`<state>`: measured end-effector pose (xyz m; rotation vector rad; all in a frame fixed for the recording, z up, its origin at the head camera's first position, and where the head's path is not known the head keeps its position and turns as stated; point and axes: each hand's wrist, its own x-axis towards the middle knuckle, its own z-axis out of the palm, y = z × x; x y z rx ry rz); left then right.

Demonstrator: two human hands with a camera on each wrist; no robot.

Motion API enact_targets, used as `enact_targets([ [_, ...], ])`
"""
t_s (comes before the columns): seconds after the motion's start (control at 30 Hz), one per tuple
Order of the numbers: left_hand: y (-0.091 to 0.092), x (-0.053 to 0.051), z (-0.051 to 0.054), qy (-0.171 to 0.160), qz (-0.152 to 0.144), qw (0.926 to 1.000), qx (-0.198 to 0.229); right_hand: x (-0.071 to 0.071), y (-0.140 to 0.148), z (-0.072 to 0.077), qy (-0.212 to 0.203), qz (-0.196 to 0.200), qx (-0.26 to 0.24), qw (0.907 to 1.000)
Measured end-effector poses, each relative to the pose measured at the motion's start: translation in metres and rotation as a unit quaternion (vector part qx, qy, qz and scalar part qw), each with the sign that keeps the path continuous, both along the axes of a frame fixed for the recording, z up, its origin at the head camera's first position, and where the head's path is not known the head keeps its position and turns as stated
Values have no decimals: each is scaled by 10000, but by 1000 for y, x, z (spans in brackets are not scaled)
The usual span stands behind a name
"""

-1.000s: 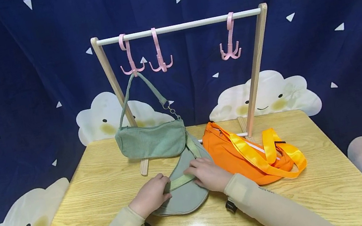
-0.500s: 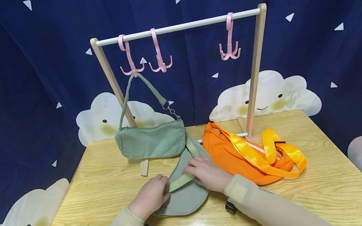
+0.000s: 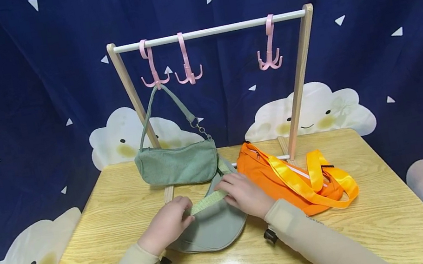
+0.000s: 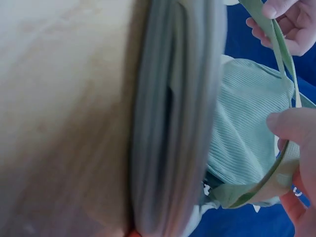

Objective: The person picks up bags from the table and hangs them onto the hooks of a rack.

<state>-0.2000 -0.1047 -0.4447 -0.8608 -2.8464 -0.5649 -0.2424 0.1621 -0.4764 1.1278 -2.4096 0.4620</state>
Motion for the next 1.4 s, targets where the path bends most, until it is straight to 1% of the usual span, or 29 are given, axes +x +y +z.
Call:
enact_targets([
  [0.13,-2,0,8,22,13,9999,110,-1,3,8,22,-187,-4,9998],
  [0.23,-4,1,12,56,79,9998,189,-1,6,13,11,-293,-34,9996],
  [0.37,-5,0,17,185,139,9993,307,-1,8,21,73,-382,-148,9991],
  [0.5,-6,1,21,369,122,9985,381,-2,12,26,144,-445,-205,9987],
  [0.73,-9,1,27,530,124,9970,543,-5,18,33,165,-353,-309,9988],
  [0.93,-11,-2,31,628,182,9944,835,-10,22,40,348,-387,-372,9979],
  [1.23,-13,-9,40,796,162,9910,1061,-13,26,57,248,-511,-413,9975],
  [1.4,-13,-14,48,859,182,9888,1204,-16,27,68,289,-364,-561,9973],
])
